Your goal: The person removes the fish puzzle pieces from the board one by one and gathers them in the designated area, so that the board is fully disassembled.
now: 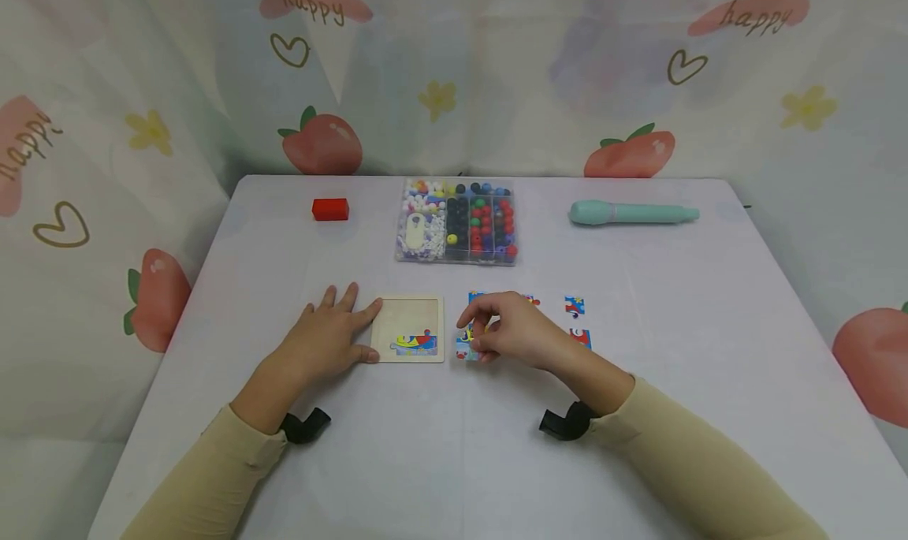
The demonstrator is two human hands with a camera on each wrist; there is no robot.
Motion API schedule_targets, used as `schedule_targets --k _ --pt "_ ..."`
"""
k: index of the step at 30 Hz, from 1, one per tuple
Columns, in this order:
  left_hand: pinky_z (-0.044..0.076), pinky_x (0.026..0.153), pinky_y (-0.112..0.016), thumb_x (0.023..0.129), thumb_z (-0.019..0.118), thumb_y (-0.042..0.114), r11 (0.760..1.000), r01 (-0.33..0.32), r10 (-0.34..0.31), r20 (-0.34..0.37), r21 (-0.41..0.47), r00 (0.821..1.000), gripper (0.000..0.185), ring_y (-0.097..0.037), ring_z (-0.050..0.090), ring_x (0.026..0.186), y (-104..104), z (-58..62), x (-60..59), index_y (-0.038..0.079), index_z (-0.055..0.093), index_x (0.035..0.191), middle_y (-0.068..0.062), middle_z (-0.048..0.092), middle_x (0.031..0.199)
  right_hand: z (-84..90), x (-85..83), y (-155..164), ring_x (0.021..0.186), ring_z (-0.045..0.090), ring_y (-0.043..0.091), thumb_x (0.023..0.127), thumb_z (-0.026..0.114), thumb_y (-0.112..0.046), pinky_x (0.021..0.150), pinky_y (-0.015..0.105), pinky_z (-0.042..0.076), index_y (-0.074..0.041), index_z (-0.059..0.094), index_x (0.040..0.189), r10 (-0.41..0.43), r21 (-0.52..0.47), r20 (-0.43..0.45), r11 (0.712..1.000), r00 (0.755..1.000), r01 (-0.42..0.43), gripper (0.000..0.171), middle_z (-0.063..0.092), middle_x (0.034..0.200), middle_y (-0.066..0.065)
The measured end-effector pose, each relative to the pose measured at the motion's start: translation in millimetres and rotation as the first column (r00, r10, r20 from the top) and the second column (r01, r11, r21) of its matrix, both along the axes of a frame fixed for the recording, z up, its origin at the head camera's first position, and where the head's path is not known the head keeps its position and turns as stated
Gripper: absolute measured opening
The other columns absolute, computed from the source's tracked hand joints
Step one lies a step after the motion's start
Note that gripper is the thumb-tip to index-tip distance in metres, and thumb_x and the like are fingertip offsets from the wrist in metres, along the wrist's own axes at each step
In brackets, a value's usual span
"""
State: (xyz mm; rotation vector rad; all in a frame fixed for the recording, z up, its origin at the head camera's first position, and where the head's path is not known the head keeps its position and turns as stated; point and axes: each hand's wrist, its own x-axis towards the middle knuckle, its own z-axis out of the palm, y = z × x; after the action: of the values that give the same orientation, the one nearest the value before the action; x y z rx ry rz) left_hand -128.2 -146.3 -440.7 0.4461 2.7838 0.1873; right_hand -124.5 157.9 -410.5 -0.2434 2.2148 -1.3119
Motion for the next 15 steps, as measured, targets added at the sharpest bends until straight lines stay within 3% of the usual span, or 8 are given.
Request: schedule_targets --k 15 --pt "0.028 0.114 -0.076 0.083 0.08 0.052 1.0 -0.007 0.007 0.014 -0.004 1.0 0.089 -0.056 0.02 0.153 2.0 4.4 1.7 0.028 0.038 0.159 -0.022 0.026 0.168 -13.3 16.5 10.6 0.062 0.072 0.023 0.084 0.074 0.005 0.063 0.035 0.062 -0.01 0.076 0.094 -0.048 0.084 0.009 0.995 0.999 0.047 0.018 0.068 0.074 0.011"
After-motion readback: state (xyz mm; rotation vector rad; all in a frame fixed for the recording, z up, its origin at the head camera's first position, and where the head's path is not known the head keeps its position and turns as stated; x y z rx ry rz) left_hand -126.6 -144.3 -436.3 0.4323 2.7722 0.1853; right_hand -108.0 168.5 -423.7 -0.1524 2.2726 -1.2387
